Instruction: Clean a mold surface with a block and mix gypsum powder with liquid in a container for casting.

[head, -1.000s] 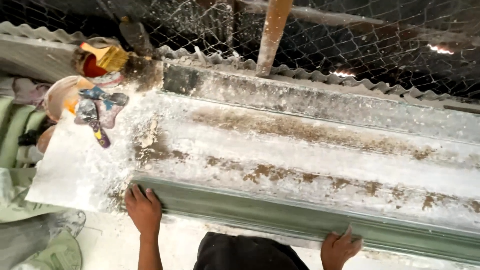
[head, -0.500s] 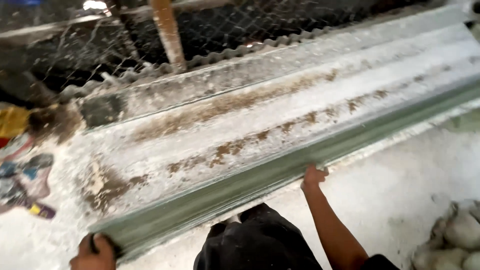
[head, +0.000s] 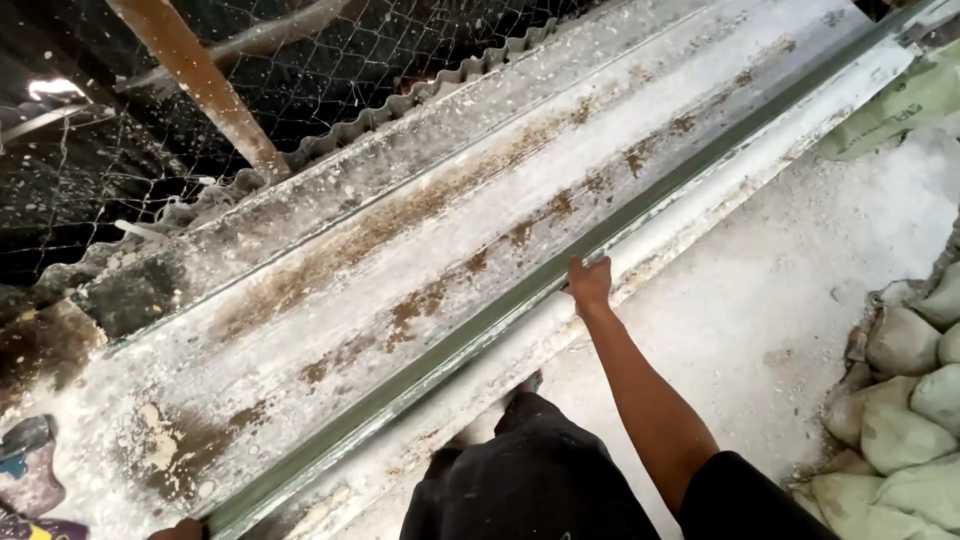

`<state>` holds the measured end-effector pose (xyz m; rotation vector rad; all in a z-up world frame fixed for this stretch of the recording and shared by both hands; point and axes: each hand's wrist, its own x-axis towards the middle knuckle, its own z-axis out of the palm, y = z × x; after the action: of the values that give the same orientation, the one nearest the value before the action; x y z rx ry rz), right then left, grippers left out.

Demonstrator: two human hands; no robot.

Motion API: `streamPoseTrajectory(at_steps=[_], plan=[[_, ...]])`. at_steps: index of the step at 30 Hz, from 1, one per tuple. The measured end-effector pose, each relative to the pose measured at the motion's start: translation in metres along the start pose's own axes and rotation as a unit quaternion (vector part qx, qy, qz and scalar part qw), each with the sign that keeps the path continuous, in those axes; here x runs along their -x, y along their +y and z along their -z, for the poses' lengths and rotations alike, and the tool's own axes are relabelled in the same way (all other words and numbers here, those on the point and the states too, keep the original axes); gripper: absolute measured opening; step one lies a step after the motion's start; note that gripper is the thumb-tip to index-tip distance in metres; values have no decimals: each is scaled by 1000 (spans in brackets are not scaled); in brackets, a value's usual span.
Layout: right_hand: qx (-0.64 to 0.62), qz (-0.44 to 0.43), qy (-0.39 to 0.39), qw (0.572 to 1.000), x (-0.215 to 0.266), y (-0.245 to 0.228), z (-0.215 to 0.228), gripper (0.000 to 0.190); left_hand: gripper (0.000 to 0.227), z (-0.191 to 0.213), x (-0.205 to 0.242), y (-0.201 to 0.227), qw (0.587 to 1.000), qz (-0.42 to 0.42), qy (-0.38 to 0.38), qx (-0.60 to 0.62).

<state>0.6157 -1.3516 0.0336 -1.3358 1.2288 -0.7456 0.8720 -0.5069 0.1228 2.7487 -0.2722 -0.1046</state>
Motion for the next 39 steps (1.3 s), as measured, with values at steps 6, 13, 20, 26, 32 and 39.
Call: streamPoseTrajectory(at_steps=[6,13,20,26,32,39], plan=[[-37,-34,-76,996,9,-66,-13,46,89,-88,-3,267,985,47,-132,-102],[-77,-170,-200,962,-13,-88,-29,76,66,-165,9,567,936,-226,-241,-121],[112,-197,-451,863,-94,-139,77,91,10,-200,40,581,961,-220,-50,-160],[-141,-104,-88,981,-318,-77,128,66,42,-198,48,590,964,-208,-30,-164],[-76,-43,-69,994,-377,-114,70,40,24,-139,-35,621,949,-245,94,-176],[-88,29,-68,993,-499,-116,-56,69,12,-125,-174,611,916,-283,135,-248]])
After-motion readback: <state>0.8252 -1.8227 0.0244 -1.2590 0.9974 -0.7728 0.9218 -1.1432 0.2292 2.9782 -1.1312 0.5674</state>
